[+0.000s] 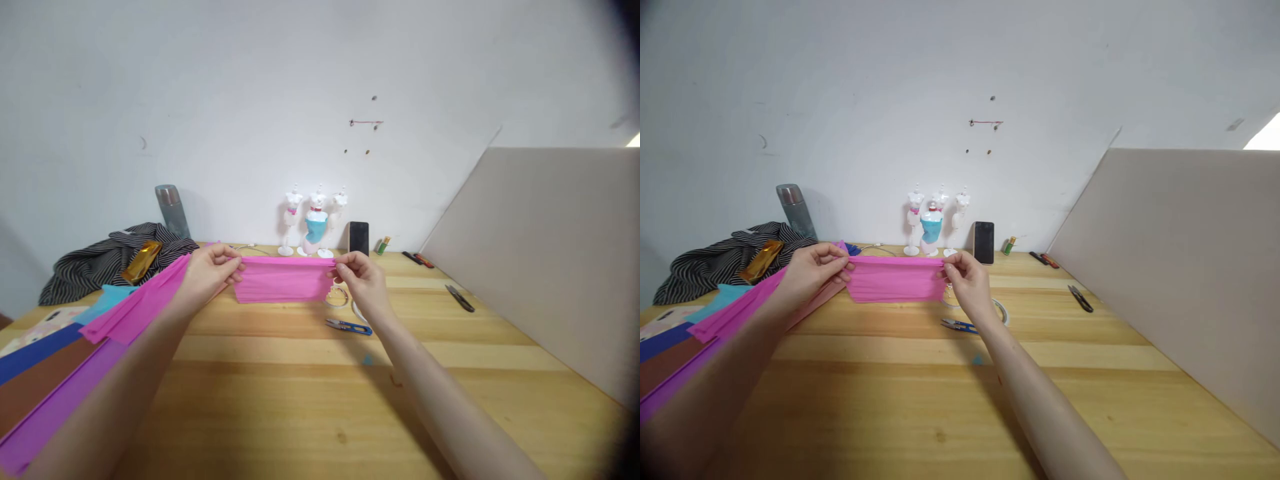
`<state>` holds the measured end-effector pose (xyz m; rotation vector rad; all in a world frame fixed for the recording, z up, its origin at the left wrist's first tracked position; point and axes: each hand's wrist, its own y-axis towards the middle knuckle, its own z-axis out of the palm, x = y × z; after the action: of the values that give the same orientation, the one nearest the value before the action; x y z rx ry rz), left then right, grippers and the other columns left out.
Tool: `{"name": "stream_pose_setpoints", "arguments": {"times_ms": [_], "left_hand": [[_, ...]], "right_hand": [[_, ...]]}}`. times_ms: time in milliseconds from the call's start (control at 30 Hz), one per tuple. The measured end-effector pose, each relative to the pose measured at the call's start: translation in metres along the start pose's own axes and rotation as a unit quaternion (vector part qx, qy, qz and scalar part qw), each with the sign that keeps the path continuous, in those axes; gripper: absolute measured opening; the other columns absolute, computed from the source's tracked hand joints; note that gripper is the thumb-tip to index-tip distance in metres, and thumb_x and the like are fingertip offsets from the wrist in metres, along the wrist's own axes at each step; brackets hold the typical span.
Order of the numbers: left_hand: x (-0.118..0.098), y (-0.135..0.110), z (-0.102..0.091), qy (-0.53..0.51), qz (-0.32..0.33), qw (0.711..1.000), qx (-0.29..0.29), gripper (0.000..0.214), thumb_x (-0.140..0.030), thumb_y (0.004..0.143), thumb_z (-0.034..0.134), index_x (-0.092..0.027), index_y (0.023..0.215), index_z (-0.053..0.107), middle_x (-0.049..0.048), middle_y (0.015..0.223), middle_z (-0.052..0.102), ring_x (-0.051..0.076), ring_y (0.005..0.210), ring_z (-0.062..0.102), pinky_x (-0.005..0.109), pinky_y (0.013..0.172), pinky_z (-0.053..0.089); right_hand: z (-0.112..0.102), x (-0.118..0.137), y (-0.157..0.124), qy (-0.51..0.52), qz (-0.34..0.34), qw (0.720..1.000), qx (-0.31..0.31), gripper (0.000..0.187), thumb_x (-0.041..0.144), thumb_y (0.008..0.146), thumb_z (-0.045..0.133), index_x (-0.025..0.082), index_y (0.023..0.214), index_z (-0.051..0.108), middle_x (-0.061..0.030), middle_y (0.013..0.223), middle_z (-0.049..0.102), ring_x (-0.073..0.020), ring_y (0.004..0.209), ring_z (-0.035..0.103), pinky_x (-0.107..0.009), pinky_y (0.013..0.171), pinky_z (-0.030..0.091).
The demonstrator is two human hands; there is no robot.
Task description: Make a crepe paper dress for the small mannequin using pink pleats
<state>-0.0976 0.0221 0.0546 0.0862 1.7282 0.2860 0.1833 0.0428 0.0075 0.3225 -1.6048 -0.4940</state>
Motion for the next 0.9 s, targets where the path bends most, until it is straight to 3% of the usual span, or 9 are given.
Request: {"name": "stream_pose_setpoints", "arguments": {"times_ms": [133,433,667,900], "left_hand": [[-0.004,-0.002,0.0,-0.029,-0.007,0.999,0.012,0.025,-0.033,0.062,0.074,-0.015,0.071,0.059,0.0039,0.065,0.069,0.014,0.055,0.065,0.024,0.055,0.051],[0.002,0.001,-0.002,-0.032,0.042,0.999,-0.006,0.028,-0.036,0.061,0.078,-0.015,0.074,0.065,0.0043,0.061,0.069,0.016,0.056,0.067,0.026,0.058,0.053],[0.007,0.003,-0.003,-0.046,0.022,0.999,-0.001,0.039,-0.038,0.059,0.081,-0.013,0.087,0.07,0.0077,0.07,0.073,0.02,0.066,0.07,0.031,0.067,0.057],[0.01,0.005,-0.002,-0.042,0.015,0.999,0.003,0.032,-0.036,0.058,0.081,-0.014,0.078,0.069,0.0064,0.066,0.073,0.02,0.065,0.07,0.029,0.064,0.057]], "right_hand": [[-0.001,0.003,0.002,0.016,0.016,1.0,-0.004,0.019,0.034,0.072,0.07,0.018,0.077,0.06,-0.0015,0.064,0.067,-0.0163,0.06,0.066,-0.029,0.058,0.052],[-0.003,0.003,0.005,0.051,0.03,0.998,-0.014,0.021,0.032,0.068,0.074,0.018,0.082,0.068,0.0,0.06,0.066,-0.0148,0.055,0.064,-0.03,0.057,0.054],[-0.005,0.003,0.005,0.039,0.019,0.999,-0.021,0.021,0.031,0.068,0.073,0.017,0.084,0.07,-0.0002,0.061,0.067,-0.0148,0.057,0.064,-0.03,0.059,0.053],[-0.004,0.003,0.004,-0.007,-0.017,0.999,-0.03,0.015,0.03,0.072,0.068,0.018,0.082,0.069,0.0001,0.065,0.065,-0.0143,0.058,0.063,-0.03,0.06,0.054]]}}
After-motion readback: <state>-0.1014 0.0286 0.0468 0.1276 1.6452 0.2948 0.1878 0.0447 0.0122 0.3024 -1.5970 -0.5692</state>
